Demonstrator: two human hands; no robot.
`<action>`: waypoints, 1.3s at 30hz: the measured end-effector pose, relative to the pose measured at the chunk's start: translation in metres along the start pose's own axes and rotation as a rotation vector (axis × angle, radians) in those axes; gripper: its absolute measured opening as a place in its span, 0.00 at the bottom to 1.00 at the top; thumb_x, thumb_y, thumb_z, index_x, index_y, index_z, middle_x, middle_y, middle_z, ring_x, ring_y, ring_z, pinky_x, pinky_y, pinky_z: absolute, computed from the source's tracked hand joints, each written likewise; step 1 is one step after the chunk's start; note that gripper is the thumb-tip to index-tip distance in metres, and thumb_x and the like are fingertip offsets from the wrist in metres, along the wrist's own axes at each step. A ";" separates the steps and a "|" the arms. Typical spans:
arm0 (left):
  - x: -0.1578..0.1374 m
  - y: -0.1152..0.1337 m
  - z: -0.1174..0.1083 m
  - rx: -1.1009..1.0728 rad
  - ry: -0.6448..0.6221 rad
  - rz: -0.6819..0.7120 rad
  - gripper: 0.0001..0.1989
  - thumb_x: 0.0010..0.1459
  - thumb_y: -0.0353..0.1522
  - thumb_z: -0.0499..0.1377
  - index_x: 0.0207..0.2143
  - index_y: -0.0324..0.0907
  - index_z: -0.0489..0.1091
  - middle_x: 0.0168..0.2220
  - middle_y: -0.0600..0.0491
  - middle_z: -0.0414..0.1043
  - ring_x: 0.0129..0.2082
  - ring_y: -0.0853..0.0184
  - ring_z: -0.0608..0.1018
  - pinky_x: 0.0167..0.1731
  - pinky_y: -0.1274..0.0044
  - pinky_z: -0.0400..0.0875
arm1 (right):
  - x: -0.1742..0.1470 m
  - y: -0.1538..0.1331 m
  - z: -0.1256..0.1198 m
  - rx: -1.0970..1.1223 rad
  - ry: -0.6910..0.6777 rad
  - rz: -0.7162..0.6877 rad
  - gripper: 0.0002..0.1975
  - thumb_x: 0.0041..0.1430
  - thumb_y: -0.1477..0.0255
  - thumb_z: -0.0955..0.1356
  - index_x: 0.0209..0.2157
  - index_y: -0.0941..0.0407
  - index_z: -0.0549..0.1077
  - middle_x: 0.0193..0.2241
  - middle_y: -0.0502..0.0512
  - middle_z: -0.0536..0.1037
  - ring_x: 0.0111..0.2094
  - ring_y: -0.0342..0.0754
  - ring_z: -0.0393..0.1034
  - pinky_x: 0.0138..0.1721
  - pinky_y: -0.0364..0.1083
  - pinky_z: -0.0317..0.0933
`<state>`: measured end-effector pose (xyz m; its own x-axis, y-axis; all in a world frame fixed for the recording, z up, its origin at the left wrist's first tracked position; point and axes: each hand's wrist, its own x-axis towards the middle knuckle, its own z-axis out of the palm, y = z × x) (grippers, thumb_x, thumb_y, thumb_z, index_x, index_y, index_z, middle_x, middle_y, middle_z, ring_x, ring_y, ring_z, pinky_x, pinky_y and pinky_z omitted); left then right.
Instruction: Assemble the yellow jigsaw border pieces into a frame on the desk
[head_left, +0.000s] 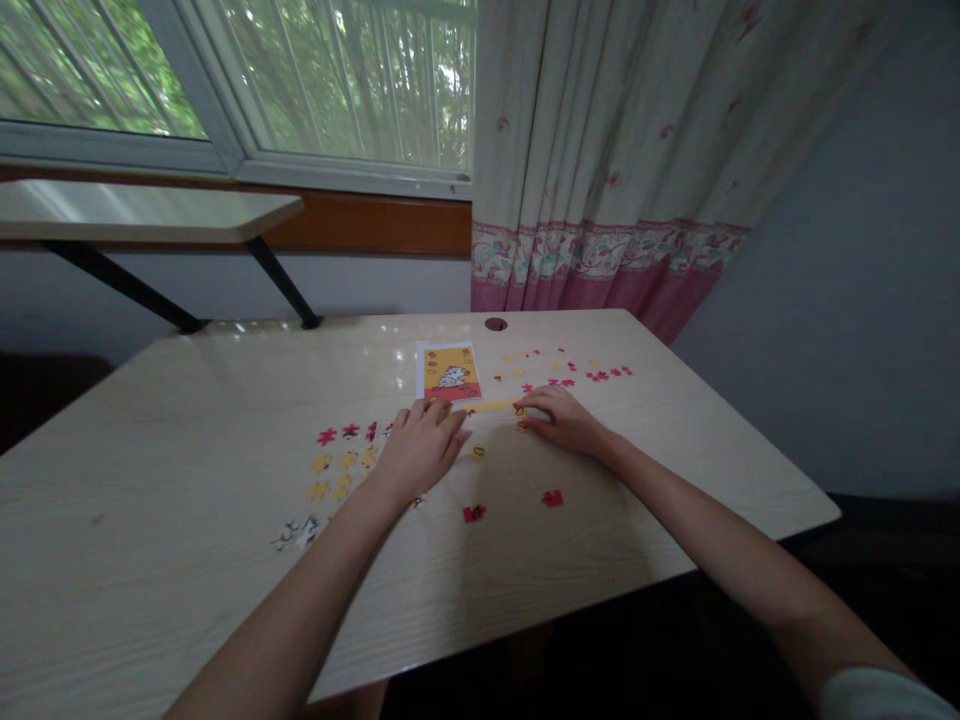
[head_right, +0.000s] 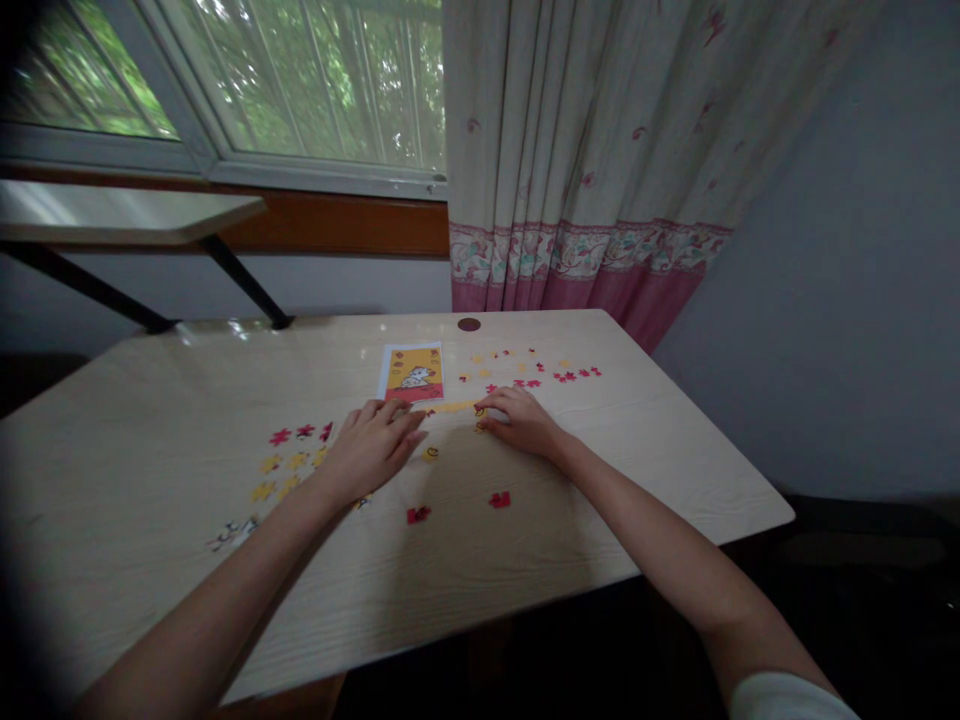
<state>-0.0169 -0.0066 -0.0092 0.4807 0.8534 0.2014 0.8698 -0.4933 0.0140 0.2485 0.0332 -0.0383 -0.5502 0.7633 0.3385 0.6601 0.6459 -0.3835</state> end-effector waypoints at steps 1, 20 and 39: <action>0.000 0.000 0.000 -0.003 0.001 0.001 0.17 0.64 0.39 0.47 0.49 0.45 0.67 0.48 0.46 0.67 0.46 0.55 0.66 0.42 0.66 0.61 | 0.000 0.000 -0.001 0.002 -0.003 0.002 0.14 0.59 0.66 0.66 0.45 0.55 0.73 0.43 0.59 0.75 0.46 0.50 0.67 0.48 0.52 0.58; 0.000 0.001 -0.001 -0.004 -0.009 0.006 0.17 0.64 0.39 0.47 0.50 0.44 0.66 0.48 0.45 0.67 0.46 0.54 0.66 0.42 0.65 0.61 | 0.000 -0.001 -0.002 0.007 -0.012 0.025 0.14 0.60 0.66 0.65 0.45 0.55 0.74 0.43 0.59 0.75 0.45 0.50 0.67 0.47 0.52 0.58; -0.006 -0.001 -0.002 -0.040 0.039 0.060 0.15 0.64 0.37 0.49 0.47 0.42 0.69 0.48 0.45 0.68 0.45 0.55 0.66 0.42 0.65 0.63 | -0.003 0.011 -0.016 -0.033 0.058 0.053 0.12 0.59 0.68 0.65 0.43 0.56 0.74 0.42 0.59 0.76 0.45 0.51 0.68 0.49 0.52 0.58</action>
<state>-0.0204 -0.0113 -0.0083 0.5262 0.8154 0.2411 0.8342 -0.5500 0.0395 0.2655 0.0377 -0.0295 -0.4838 0.7939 0.3683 0.7046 0.6029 -0.3742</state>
